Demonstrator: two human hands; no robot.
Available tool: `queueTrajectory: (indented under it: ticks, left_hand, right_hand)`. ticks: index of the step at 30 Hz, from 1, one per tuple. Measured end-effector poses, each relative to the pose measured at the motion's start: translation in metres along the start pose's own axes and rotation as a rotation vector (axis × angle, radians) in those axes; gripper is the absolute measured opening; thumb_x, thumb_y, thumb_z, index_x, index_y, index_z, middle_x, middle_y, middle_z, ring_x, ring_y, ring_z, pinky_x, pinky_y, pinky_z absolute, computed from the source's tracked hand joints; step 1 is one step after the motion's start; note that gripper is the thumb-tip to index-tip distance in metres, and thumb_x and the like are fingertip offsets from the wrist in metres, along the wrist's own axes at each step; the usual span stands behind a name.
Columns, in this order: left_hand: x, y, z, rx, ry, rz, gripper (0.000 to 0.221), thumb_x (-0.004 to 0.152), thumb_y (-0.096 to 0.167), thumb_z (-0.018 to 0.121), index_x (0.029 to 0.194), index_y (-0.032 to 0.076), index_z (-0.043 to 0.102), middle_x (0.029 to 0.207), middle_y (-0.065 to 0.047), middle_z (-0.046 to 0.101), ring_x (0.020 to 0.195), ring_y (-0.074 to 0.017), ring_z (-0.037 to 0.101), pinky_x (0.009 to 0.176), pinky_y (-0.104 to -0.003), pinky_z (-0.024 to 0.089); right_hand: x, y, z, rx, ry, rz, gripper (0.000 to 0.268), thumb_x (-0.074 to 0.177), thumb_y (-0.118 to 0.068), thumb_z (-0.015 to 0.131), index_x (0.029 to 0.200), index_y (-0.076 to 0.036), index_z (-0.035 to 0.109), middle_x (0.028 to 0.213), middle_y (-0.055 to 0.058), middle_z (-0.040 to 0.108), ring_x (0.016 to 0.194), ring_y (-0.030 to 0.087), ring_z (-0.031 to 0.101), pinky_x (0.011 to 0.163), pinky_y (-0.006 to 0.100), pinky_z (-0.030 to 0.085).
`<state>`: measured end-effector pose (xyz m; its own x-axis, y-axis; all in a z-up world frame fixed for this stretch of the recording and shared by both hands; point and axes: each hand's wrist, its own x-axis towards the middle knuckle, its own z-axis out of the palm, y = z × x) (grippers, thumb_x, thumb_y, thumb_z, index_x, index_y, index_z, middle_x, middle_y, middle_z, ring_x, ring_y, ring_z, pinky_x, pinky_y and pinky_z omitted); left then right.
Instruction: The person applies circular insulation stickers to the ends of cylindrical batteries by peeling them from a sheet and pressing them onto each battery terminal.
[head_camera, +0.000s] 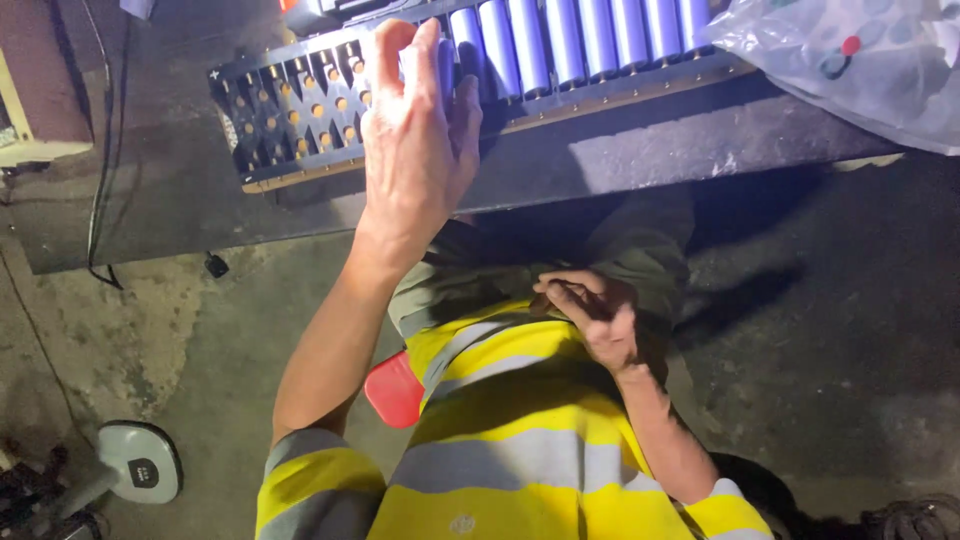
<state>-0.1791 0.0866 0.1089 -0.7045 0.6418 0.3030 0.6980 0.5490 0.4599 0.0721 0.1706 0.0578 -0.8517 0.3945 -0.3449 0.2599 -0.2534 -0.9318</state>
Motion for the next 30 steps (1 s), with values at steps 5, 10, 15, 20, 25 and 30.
queueTrajectory:
  ticks: [5, 10, 15, 20, 25, 30]
  left_hand:
    - [-0.003, 0.001, -0.032, -0.132, -0.158, -0.065, 0.071, 0.099, 0.030, 0.086, 0.148, 0.002, 0.043, 0.147, -0.025, 0.036, 0.092, -0.0280, 0.069, 0.079, -0.044, 0.070]
    - [0.001, -0.027, -0.046, -0.091, -0.063, 0.123, 0.070, 0.092, 0.018, 0.094, 0.147, 0.007, 0.052, 0.142, -0.018, 0.046, 0.127, -0.0354, 0.059, 0.100, -0.057, 0.062]
    - [0.025, -0.061, -0.037, -0.103, -0.278, 0.272, 0.079, 0.104, 0.055, 0.069, 0.160, 0.011, 0.035, 0.158, -0.021, 0.042, 0.146, -0.0387, 0.037, 0.119, -0.066, 0.034]
    - [0.043, -0.045, -0.049, -0.248, -0.366, 0.153, 0.080, 0.096, 0.055, 0.070, 0.155, 0.008, 0.043, 0.145, -0.021, 0.047, 0.135, -0.0350, 0.045, 0.109, -0.056, 0.039]
    - [0.048, -0.045, -0.046, -0.243, -0.360, 0.172, 0.081, 0.092, 0.061, 0.070, 0.149, 0.008, 0.046, 0.141, -0.018, 0.047, 0.131, -0.0331, 0.046, 0.107, -0.054, 0.038]
    - [0.054, -0.046, -0.050, -0.239, -0.375, 0.269, 0.084, 0.087, 0.059, 0.076, 0.143, 0.001, 0.052, 0.134, -0.019, 0.051, 0.125, -0.0330, 0.051, 0.102, -0.051, 0.043]
  right_hand:
    - [0.007, 0.013, -0.012, -0.131, 0.074, -0.065, 0.015, 0.096, -0.014, 0.069, 0.101, -0.001, 0.075, 0.093, 0.013, 0.081, 0.078, 0.017, 0.081, 0.072, 0.022, 0.064]
    - [0.011, 0.039, -0.025, -0.056, 0.124, -0.042, 0.020, 0.095, -0.017, 0.070, 0.104, -0.001, 0.077, 0.095, 0.013, 0.080, 0.085, 0.016, 0.076, 0.079, 0.025, 0.064]
    - [0.015, 0.045, -0.025, -0.029, 0.140, -0.067, 0.014, 0.096, -0.012, 0.070, 0.102, -0.003, 0.078, 0.090, 0.002, 0.076, 0.075, 0.007, 0.067, 0.068, 0.017, 0.053]
    - [0.018, 0.060, -0.032, -0.011, 0.180, -0.048, 0.015, 0.096, -0.014, 0.071, 0.104, -0.003, 0.078, 0.088, 0.003, 0.076, 0.074, 0.008, 0.068, 0.066, 0.018, 0.055]
    - [0.025, 0.061, -0.032, 0.039, 0.199, -0.015, 0.016, 0.096, -0.013, 0.071, 0.103, -0.002, 0.078, 0.083, 0.006, 0.077, 0.069, 0.010, 0.071, 0.065, 0.020, 0.058]
    - [0.028, 0.057, -0.033, 0.099, 0.175, -0.005, 0.021, 0.096, -0.015, 0.069, 0.091, 0.003, 0.078, 0.076, 0.013, 0.077, 0.065, 0.018, 0.073, 0.068, 0.028, 0.064]
